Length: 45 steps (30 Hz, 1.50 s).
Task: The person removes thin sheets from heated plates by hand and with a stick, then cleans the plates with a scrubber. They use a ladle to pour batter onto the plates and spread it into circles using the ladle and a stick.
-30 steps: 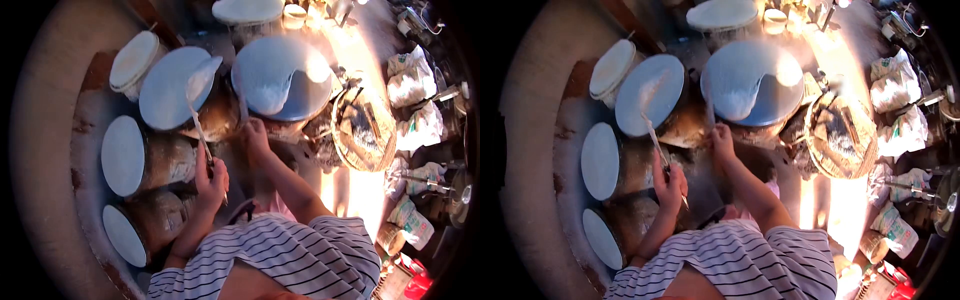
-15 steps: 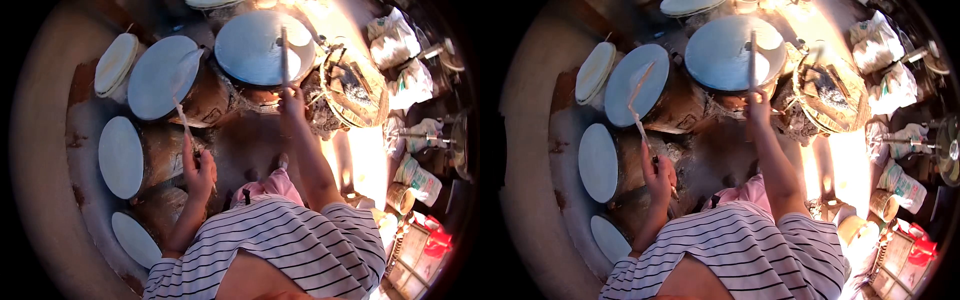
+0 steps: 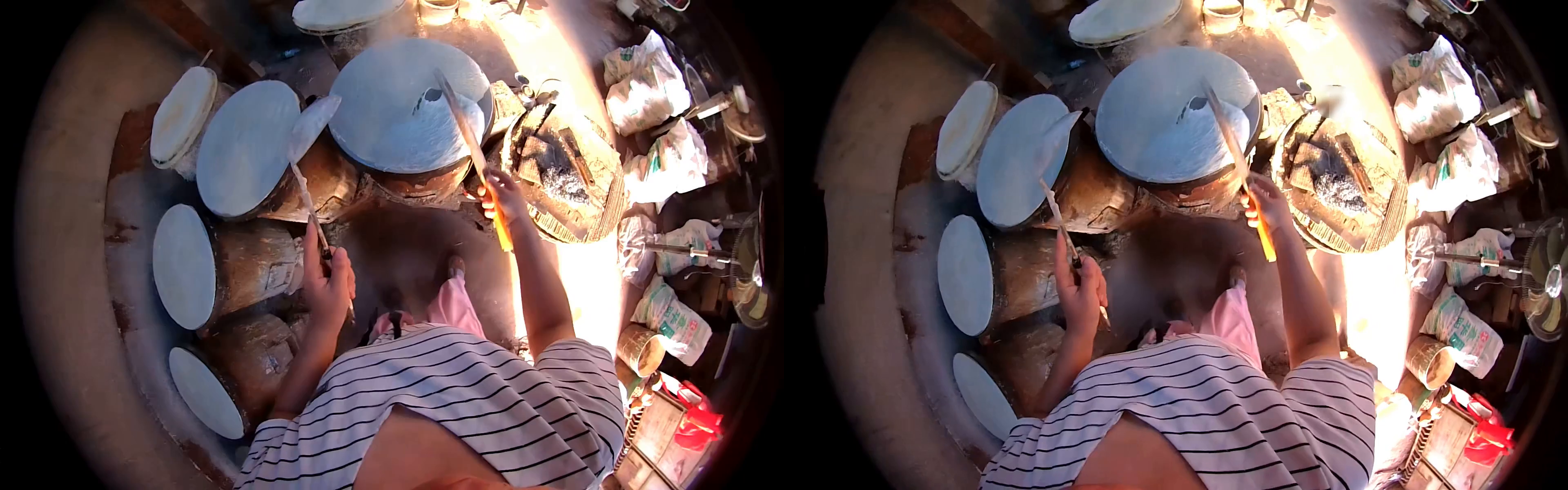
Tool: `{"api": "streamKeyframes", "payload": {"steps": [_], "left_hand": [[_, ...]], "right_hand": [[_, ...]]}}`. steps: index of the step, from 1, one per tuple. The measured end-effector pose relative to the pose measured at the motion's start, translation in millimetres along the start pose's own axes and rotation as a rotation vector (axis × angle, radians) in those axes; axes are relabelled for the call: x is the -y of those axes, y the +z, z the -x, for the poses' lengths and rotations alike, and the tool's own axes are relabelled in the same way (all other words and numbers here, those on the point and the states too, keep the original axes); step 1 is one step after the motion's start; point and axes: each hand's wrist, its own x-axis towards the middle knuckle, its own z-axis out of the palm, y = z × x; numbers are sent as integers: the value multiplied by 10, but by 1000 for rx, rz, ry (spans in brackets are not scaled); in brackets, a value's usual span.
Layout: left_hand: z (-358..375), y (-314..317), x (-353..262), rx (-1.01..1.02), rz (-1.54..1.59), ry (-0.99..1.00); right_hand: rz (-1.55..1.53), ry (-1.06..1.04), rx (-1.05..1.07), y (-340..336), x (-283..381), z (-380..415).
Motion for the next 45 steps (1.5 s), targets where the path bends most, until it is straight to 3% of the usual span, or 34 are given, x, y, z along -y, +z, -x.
{"api": "streamKeyframes", "payload": {"steps": [3,4,5,7,8,11,13,15,17,18,21,23,27,30,31,33,36,39,40,41,43,44,45], "left_hand": [[-121,309,-9,26,-22,-3],[-184,417,-1,25,-39,-5],[-253,505,-3,18,-59,-2],[-324,675,11,17,-59,-8],[-332,759,-5,14,-61,-2],[-325,956,-44,-13,-52,-20],[-353,1065,-1,-13,-81,-27],[-387,1248,-22,-30,-94,-37],[-430,1369,-98,-26,-77,-44],[-449,1378,-44,-16,-55,-15],[-504,1443,-55,11,-129,12],[-492,1435,-10,5,-147,-9],[-568,1513,-17,-4,-141,-33],[-578,1544,-14,-3,-119,-50],[-592,1540,-1,12,-110,-51],[-655,1499,4,47,-91,-48],[-849,1444,-15,134,-144,-57],[-1083,1675,-69,181,-7,-241],[-1190,1799,-51,177,93,-293],[-1268,1899,-61,177,186,-342],[-1351,1900,-227,189,282,-368],[-1383,1797,-330,199,341,-404],[-1389,1682,-400,194,412,-439]], "right_hand": [[78,-123,-10,58,367,-184],[-31,-111,50,-19,293,-298],[204,-165,13,108,279,-91],[395,-181,381,-84,-69,171],[302,119,353,-117,-58,370],[112,111,42,-562,167,42],[161,66,82,-678,553,-337],[237,-116,95,-573,756,-470],[388,-137,204,-565,631,-248],[396,-46,357,-704,379,-158],[235,28,491,-1041,170,-40],[376,166,104,-1060,618,-199],[345,-39,214,-1010,1001,-971],[647,-263,88,-522,1230,-939],[862,-596,128,-520,1037,-1103],[1114,-749,-57,-400,907,-675],[936,-583,-288,-637,698,-341],[1034,-540,-179,-306,572,-343],[1093,-707,-174,-218,453,-592],[1148,-611,-92,-79,678,-523],[1232,-620,-131,-192,770,-597],[1085,-443,-203,-296,986,-426],[986,-416,-259,-561,864,-473]]}}
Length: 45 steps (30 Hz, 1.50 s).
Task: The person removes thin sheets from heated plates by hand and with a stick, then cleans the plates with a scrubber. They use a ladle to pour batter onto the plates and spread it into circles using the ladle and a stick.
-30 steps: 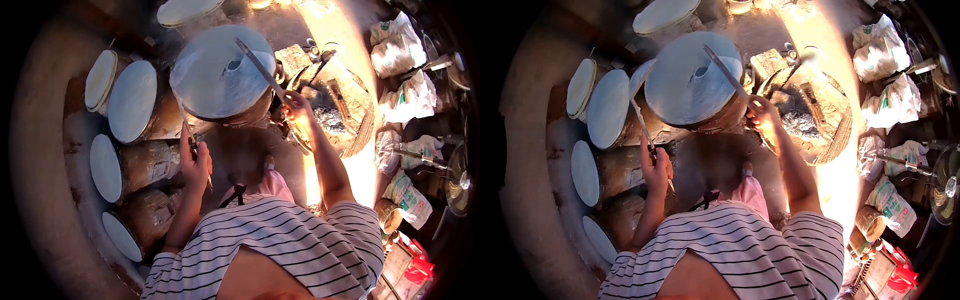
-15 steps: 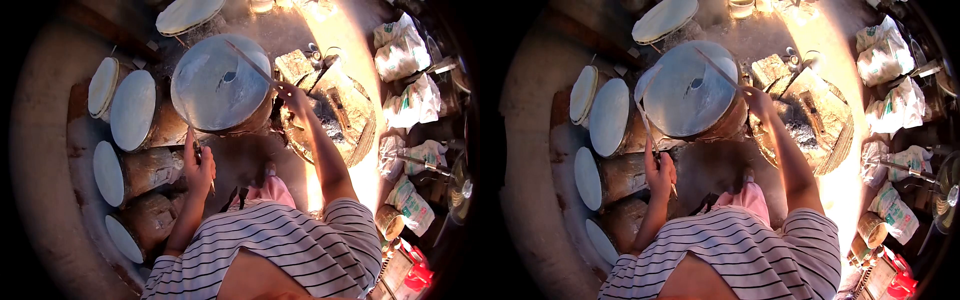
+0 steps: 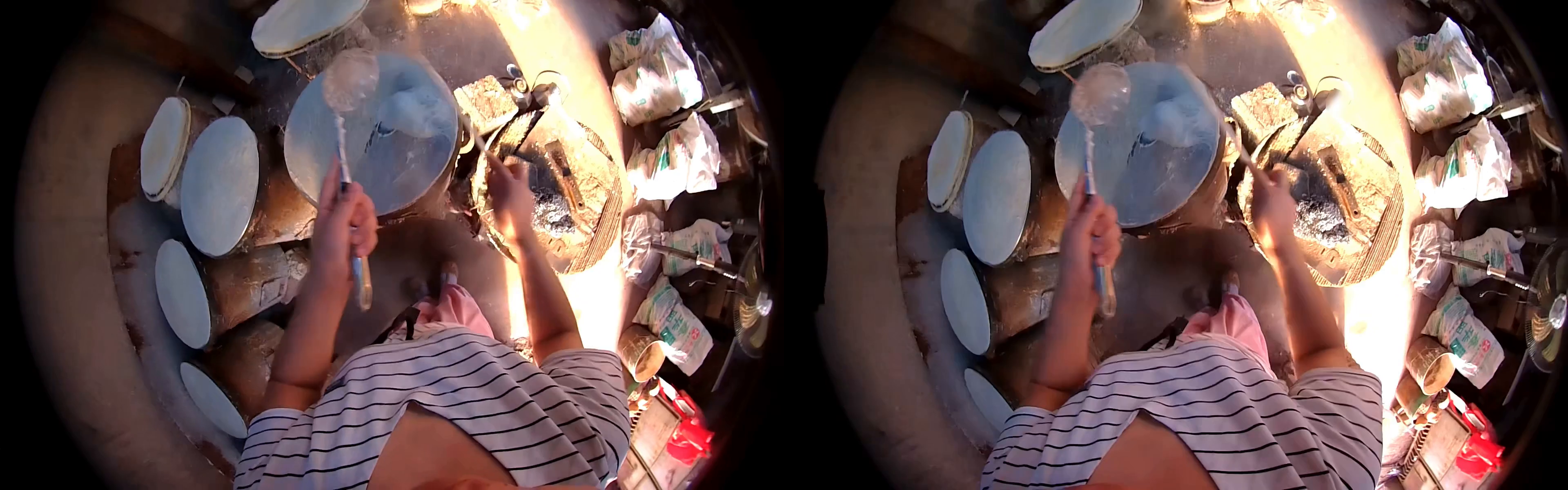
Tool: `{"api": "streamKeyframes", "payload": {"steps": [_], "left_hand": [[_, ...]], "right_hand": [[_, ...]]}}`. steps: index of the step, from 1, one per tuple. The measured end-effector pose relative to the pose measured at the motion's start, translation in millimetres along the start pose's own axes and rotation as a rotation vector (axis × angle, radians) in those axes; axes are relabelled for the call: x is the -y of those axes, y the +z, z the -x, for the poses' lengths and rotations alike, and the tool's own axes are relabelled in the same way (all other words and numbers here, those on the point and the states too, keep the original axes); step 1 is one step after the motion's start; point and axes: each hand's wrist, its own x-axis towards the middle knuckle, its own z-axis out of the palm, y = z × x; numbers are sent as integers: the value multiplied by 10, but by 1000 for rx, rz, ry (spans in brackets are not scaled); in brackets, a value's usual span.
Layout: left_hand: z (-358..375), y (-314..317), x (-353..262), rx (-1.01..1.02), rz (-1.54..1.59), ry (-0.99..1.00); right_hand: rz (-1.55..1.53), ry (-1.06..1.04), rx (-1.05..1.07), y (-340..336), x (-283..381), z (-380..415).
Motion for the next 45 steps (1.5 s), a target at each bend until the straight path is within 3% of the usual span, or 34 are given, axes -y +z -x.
{"api": "streamKeyframes", "payload": {"steps": [3,4,6,10,12,13,16,18,20,23,25,28,30,32,33,34,36,38,39,40,42,43,45], "left_hand": [[4,-187,-136,-28,320,-73],[-35,-223,-157,-42,414,-92],[-95,-289,-169,-19,589,-194],[-65,-355,-142,-52,730,-298],[-149,-392,-115,-45,775,-309],[-209,-412,-81,-37,807,-316],[-327,-369,-48,-58,756,-277],[-317,-399,-7,-56,745,-255],[-335,-420,-1,-43,764,-232],[-315,-469,214,-73,748,-218],[-228,-355,459,-97,805,-231],[-64,-2,638,-243,802,-139],[-142,-148,648,-92,1073,-228],[-79,-217,505,173,1619,-380],[41,-201,464,253,1634,-296],[167,-169,450,333,1644,-204],[319,-35,391,383,1645,-47],[407,115,351,384,1650,107],[430,191,295,362,1692,132],[458,272,240,342,1733,158],[619,231,356,407,1745,222],[721,199,452,455,1740,240],[1006,180,601,580,1719,283]], "right_hand": [[193,-351,-128,263,-386,268],[198,-287,-93,430,-296,305],[257,-418,-26,295,-89,250],[82,-416,-21,219,-260,-303],[-13,-438,111,123,-66,-257],[159,-445,143,195,-4,-251],[276,-577,97,97,216,5],[235,-418,153,-15,119,171],[63,-441,-184,238,-448,275],[-465,19,163,344,-43,878],[-572,61,208,672,195,1011],[-464,-132,234,884,228,802],[-302,-263,244,779,375,653],[-84,-395,256,365,524,523],[-173,-426,196,351,359,335],[-557,-167,251,358,267,97],[-297,-23,386,-76,283,-259],[-116,-259,401,85,-217,-163],[132,-438,476,-20,-159,-66],[-23,-526,506,-51,-250,34],[103,-545,565,-175,-123,-28],[106,-635,432,-354,7,-163],[107,-700,369,-89,-999,-1297]]}}
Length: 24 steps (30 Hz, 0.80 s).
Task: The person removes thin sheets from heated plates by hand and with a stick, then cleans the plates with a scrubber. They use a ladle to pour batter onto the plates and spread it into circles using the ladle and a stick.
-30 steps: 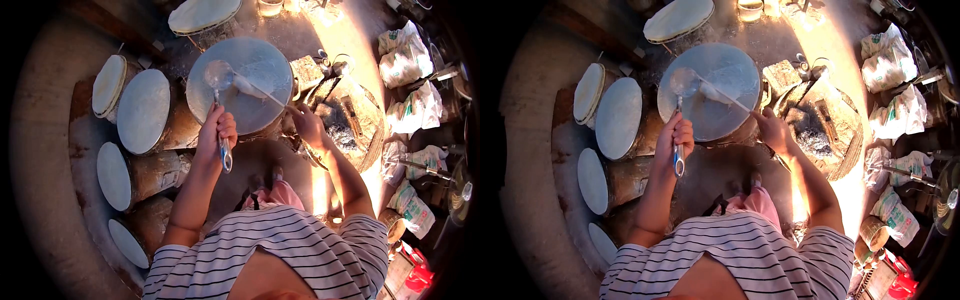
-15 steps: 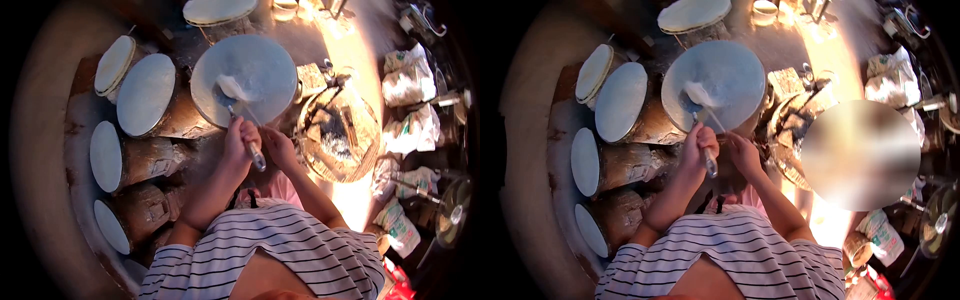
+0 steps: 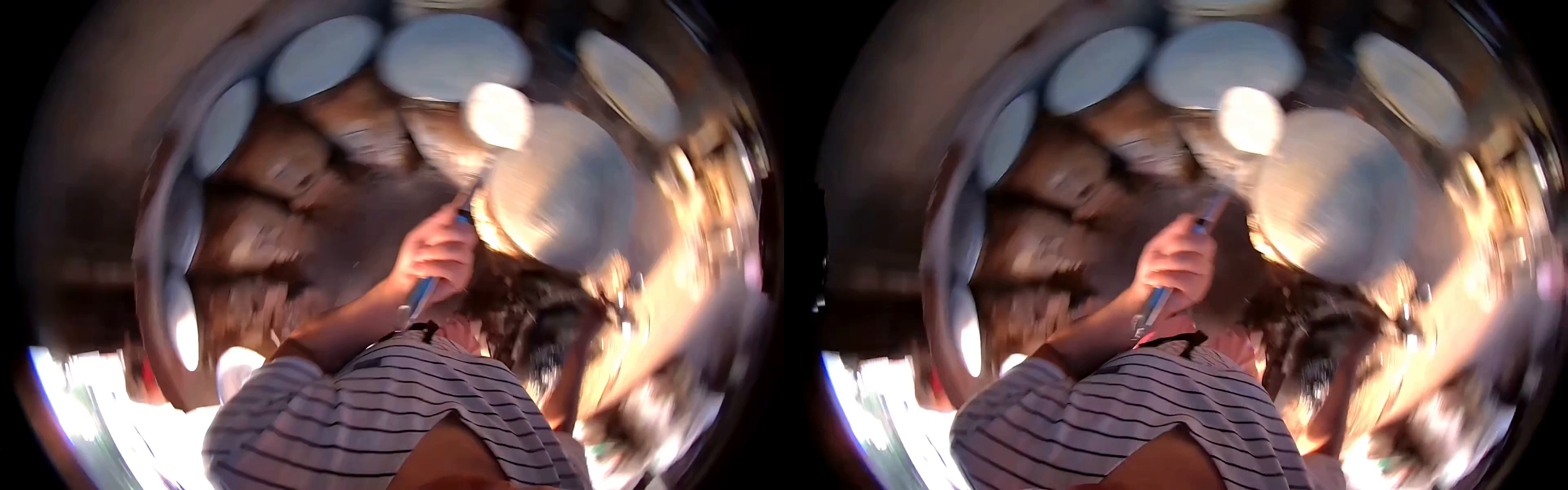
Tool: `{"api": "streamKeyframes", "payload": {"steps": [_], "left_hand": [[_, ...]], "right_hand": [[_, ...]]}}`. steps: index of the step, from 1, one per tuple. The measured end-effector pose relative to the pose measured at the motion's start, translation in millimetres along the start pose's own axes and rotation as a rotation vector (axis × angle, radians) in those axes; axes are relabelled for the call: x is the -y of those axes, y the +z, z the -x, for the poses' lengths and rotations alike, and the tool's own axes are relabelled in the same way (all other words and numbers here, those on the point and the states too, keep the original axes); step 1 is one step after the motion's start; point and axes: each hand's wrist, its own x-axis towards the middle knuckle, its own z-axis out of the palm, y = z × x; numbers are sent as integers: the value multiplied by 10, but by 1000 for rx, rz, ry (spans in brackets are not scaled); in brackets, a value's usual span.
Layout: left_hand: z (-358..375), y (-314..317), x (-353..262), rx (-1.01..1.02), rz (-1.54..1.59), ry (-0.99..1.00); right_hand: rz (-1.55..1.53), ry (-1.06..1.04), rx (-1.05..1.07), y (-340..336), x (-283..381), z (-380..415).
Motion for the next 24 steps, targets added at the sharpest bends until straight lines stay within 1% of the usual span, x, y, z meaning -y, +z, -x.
{"api": "streamKeyframes", "payload": {"steps": [1,2,4,5,6,7,8,9,10,11,12,13,14,15,16,17,18,19,21,23,24], "left_hand": [[183,30,18,-32,-71,49],[457,81,60,49,-153,104],[1055,177,45,209,-306,231],[1423,211,134,280,-371,297],[1793,231,210,345,-437,353],[2222,240,309,390,-539,409],[2655,243,414,431,-637,483],[3031,218,577,471,-690,602],[3312,160,803,573,-620,865],[3590,107,1032,672,-540,1127],[3886,29,1169,668,-536,1342],[4205,-9,1298,637,-583,1430],[4691,-312,1392,538,-485,1608],[5216,-709,1354,425,-342,1735],[5502,-811,1321,401,-127,1901],[5625,-1037,1338,376,124,2054],[5826,-1285,1209,-77,202,2232],[6074,-1500,1036,-553,271,2327],[6291,-1929,760,-826,340,2208],[6305,-2190,517,-881,407,2084],[5956,-2088,574,-915,398,2112]], "right_hand": [[18,-28,-30,69,-754,-153],[-39,26,-160,-197,-199,-331],[-115,-139,180,217,348,-150],[-168,-207,355,430,628,-76],[16,-502,442,516,1497,117],[-53,-727,582,843,1813,263],[-178,-741,764,1086,2319,496],[-299,-726,955,1329,2826,725],[-280,-693,1123,1587,3178,964],[-427,-898,1157,1875,3516,1196],[-479,-968,1257,2126,3832,1426],[-411,-998,1404,2365,4153,1663],[-293,-1154,1559,2856,4497,1979],[-276,-1290,1554,3121,4787,2347],[-176,-1329,1649,3221,5192,2666],[-86,-1442,1724,3405,5369,2985],[-70,-1661,1681,3608,5534,3313],[-70,-1746,1660,3718,5685,3677],[121,-1998,1564,3802,6036,4353],[325,-2157,1544,3921,6000,4830],[242,-2125,1563,3731,5953,4469]]}}
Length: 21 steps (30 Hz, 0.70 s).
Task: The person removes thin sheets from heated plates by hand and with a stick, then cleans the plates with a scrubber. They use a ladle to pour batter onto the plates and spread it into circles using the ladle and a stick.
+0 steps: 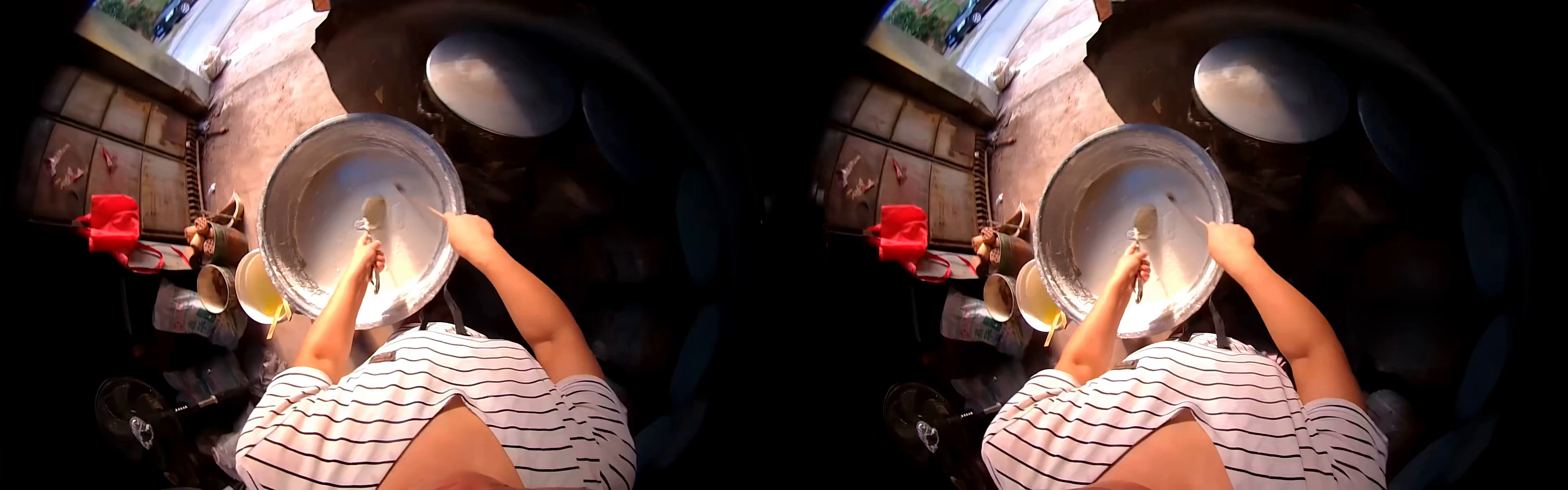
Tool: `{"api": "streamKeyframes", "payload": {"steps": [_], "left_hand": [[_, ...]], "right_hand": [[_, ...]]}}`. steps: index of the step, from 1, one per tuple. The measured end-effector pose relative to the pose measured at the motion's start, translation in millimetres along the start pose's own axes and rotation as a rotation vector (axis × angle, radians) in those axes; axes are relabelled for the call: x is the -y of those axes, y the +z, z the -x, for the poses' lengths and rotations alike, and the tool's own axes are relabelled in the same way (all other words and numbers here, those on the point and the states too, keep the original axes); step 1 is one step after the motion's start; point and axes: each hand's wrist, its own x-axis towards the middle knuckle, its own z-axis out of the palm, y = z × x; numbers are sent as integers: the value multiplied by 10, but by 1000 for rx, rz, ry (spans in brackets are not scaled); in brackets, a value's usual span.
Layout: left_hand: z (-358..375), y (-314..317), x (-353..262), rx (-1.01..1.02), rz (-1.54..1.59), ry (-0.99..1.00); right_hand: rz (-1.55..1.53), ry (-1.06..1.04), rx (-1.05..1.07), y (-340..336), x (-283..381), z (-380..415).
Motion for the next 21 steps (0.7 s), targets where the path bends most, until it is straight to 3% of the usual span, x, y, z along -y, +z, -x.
{"api": "streamKeyframes", "payload": {"steps": [1,2,3,5,6,10,13,14,17,21], "left_hand": [[27,-21,152,82,-111,11],[-370,-171,-476,119,-77,-30],[-250,-242,-579,154,-67,-14],[-380,-309,-553,87,-5,77],[-522,-166,-482,-39,15,84],[-781,25,-556,207,257,-49],[-1030,249,-316,138,577,-81],[-1172,381,-207,192,838,-85],[-1145,761,-272,384,1314,-449],[-430,1099,-506,633,1458,-437]], "right_hand": [[-7,-18,60,11,-38,78],[-7,-22,164,-71,90,-689],[-20,-37,211,-140,74,-661],[-238,11,116,-286,-197,-628],[-53,102,227,-405,-100,-679],[54,-109,329,-460,3,-840],[33,-5,253,-247,-146,-952],[52,-43,284,-91,-176,-933],[-103,-70,327,-24,-159,-773],[-498,-52,303,-342,-458,-546]]}}
